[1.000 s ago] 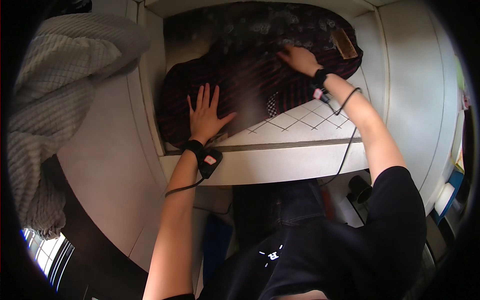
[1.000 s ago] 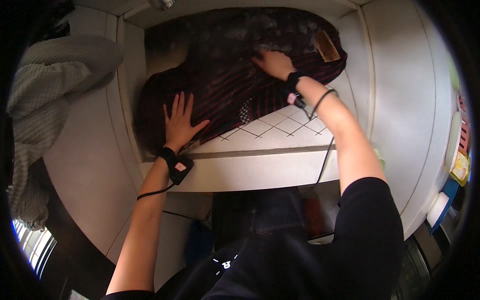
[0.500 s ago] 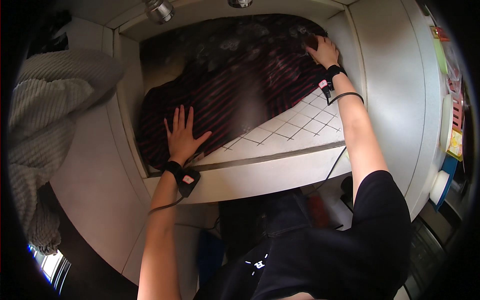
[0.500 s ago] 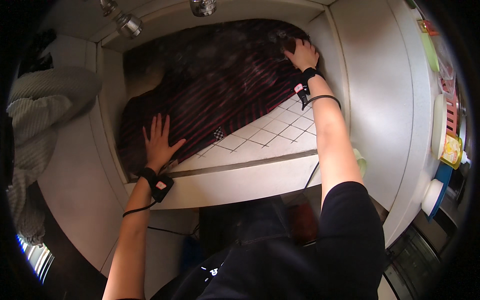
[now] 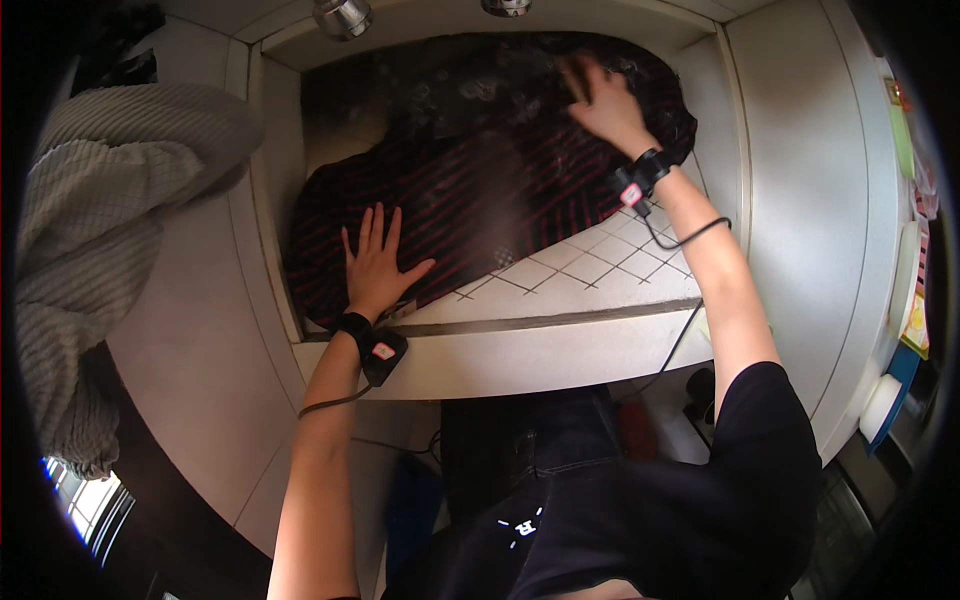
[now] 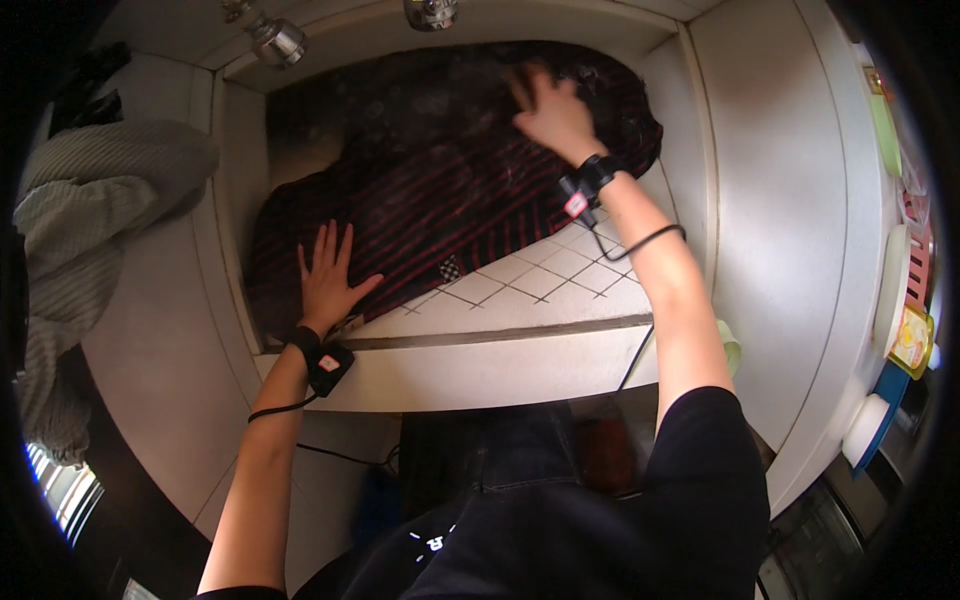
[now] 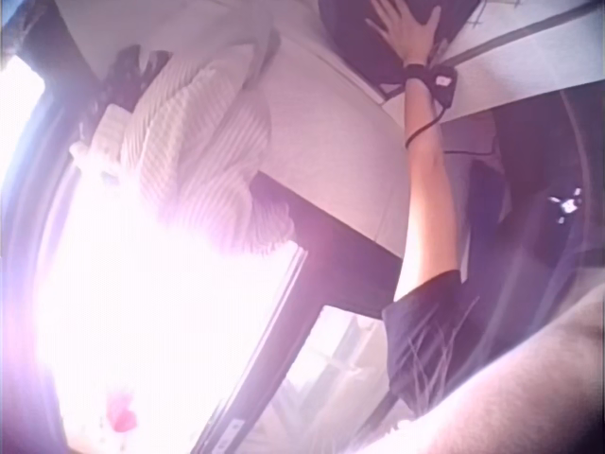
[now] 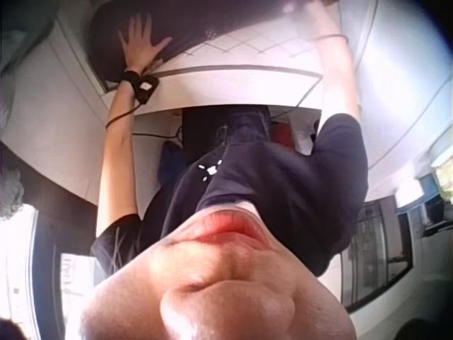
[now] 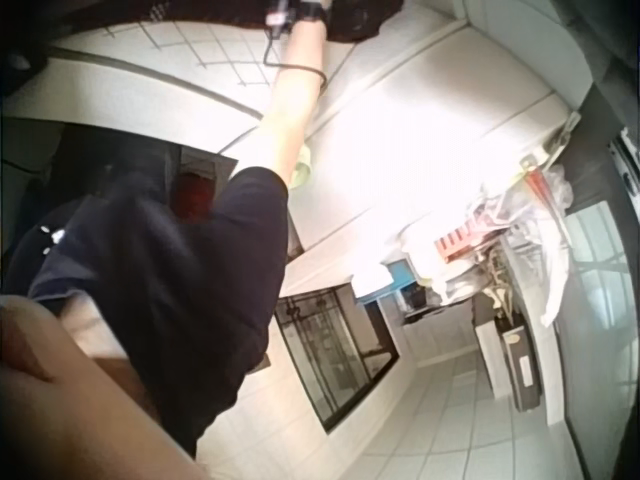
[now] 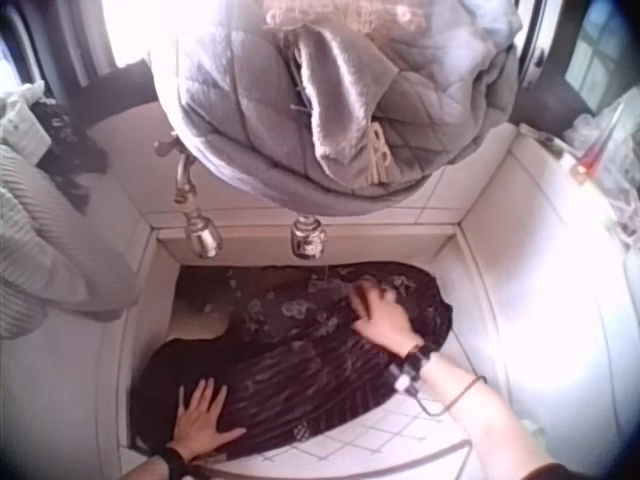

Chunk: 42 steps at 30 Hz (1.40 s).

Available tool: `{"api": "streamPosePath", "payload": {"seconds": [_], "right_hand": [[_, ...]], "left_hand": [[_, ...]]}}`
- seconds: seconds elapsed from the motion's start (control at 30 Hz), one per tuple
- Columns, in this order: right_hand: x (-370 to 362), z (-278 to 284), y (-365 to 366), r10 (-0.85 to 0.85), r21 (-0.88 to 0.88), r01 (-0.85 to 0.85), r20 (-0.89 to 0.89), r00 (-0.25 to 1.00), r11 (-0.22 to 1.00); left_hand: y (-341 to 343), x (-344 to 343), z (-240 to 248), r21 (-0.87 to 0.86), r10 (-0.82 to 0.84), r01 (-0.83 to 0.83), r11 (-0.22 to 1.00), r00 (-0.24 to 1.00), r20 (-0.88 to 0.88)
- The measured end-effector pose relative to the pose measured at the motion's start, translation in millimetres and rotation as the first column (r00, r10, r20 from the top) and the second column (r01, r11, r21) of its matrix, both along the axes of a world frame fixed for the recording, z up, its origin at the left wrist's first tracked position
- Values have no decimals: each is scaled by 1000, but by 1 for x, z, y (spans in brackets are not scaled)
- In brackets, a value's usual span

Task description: The person washes a striped garment in a sink by hand and using a brush, scrubbing the fabric with soapy water.

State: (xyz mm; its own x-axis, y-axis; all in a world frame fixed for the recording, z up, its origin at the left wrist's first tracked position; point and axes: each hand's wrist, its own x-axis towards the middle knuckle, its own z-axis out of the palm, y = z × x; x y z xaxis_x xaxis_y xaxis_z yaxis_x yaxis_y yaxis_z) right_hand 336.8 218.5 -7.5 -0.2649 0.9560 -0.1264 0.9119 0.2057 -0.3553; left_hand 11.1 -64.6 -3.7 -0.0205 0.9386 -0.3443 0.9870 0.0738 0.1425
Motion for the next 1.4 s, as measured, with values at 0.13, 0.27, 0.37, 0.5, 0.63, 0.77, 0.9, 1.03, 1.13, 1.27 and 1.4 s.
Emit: {"api": "streamPosePath", "payload": {"seconds": [0.13,0.27,0.37,0.5,0.63,0.77,0.9,1.03,1.13,1.27,1.4], "right_hand": [[-99,33,-102,649,154,-637,-311,694,755],[-108,20,-145,764,-90,-781,-170,623,617],[-25,-13,-87,554,-126,-545,51,831,829],[64,-50,-10,216,-123,-180,433,875,976],[10,-36,-13,-16,-95,51,336,942,994],[-112,4,-96,536,-205,-588,-258,804,783],[-120,0,-115,673,-249,-675,-108,732,695],[-1,-49,-21,446,-106,-436,312,839,894],[43,-73,24,117,-348,81,514,850,934],[-37,-51,-21,95,-333,-30,181,979,942],[-116,-9,-146,669,-183,-754,-363,648,631]], "left_hand": [[1,-2,1,-20,-2,2,1000,1000,-8],[0,-4,0,1,-46,46,999,999,-13],[-1,-3,-2,-7,-17,17,1000,1000,20],[1,-2,-1,-28,-8,8,1000,1000,-6],[1,0,3,-30,8,-7,1000,1000,18],[2,1,0,-35,-5,4,999,1000,-15],[1,0,-1,-50,-23,21,999,999,-35],[1,0,-1,-13,-11,11,1000,1000,9],[1,0,0,-6,6,-6,1000,999,37],[2,0,-2,-3,19,-19,1000,998,59],[1,0,-5,11,-8,7,1000,1000,17]]}}
